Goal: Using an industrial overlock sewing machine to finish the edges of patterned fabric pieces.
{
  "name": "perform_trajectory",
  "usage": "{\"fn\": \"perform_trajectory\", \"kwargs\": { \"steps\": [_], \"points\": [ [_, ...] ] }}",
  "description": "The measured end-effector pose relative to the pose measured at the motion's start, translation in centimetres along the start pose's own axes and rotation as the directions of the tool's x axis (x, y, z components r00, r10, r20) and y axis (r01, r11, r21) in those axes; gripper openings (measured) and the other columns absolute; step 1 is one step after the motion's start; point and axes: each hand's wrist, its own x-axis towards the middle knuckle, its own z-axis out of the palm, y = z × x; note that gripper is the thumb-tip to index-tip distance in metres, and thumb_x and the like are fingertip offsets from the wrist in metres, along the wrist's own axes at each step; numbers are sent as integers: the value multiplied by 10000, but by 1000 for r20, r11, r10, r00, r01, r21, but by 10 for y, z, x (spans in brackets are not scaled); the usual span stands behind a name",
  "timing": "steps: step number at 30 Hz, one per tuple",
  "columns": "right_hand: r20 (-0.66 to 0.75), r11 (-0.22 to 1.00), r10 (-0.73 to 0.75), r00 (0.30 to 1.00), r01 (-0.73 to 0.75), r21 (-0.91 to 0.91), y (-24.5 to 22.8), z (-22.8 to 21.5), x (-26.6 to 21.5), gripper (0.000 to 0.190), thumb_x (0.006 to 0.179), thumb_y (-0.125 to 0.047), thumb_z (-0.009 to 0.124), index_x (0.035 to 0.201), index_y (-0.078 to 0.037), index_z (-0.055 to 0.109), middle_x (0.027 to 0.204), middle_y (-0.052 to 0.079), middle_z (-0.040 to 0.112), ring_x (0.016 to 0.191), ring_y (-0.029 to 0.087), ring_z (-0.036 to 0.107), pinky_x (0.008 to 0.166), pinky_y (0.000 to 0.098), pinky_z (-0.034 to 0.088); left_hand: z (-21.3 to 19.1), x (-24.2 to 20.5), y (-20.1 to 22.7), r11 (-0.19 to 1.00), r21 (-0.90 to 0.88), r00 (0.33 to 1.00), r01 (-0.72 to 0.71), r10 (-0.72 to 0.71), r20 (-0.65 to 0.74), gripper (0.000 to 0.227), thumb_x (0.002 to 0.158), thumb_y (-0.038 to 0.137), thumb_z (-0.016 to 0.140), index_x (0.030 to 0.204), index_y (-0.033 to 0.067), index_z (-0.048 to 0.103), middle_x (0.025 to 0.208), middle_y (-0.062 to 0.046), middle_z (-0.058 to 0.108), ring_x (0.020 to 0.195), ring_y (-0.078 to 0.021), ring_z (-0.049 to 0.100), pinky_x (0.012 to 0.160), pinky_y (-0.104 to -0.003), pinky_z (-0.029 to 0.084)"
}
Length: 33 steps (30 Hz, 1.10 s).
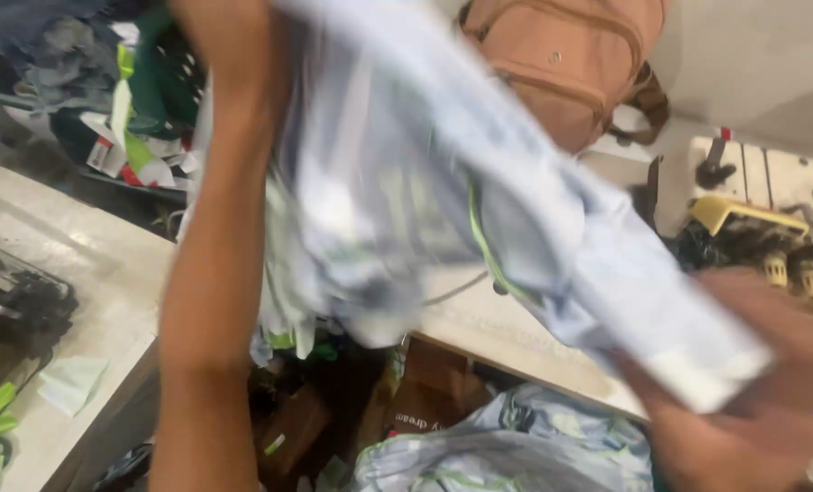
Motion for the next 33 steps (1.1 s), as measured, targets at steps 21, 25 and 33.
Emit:
{"fn": "perform_trajectory", "kwargs": {
  "steps": [21, 25, 33],
  "points": [
    [548, 946, -284, 787, 323, 25, 122, 152, -66, 292, 947, -241, 735, 1238, -240, 717, 1090, 47, 608, 881, 204, 685, 400, 375, 527, 111, -151, -6, 926, 228, 495, 301, -357, 793, 315, 1025, 430, 602, 965, 137, 702, 784, -38, 759, 683, -238, 705, 605, -415, 485],
    [420, 955, -189, 888, 67, 287, 145, 123, -82, 168, 874, -119, 772, 1041, -119, 745, 986, 24, 725, 772, 148, 663, 713, 267, 515, 112, -156, -40, 957, 237, 724, -165, -46, 688, 500, 1131, 368, 457, 1473, 19, 562, 1335, -272, 681, 1248, -469, 615, 1011, -582, 521],
    [256, 964, 155, 954, -202, 172, 154, 70, -86, 137, 878, -39, 743, 934, -90, 630, 1234, 106, 608, 1102, 211, 628, 801, 304, 514, 133, -179, 30, 921, 219, 698, -322, 75, 713, 580, 895, 637, 810, 955, 74, 685, 1017, -71, 585, 984, -265, 536, 800, -376, 487]
  ]
}}
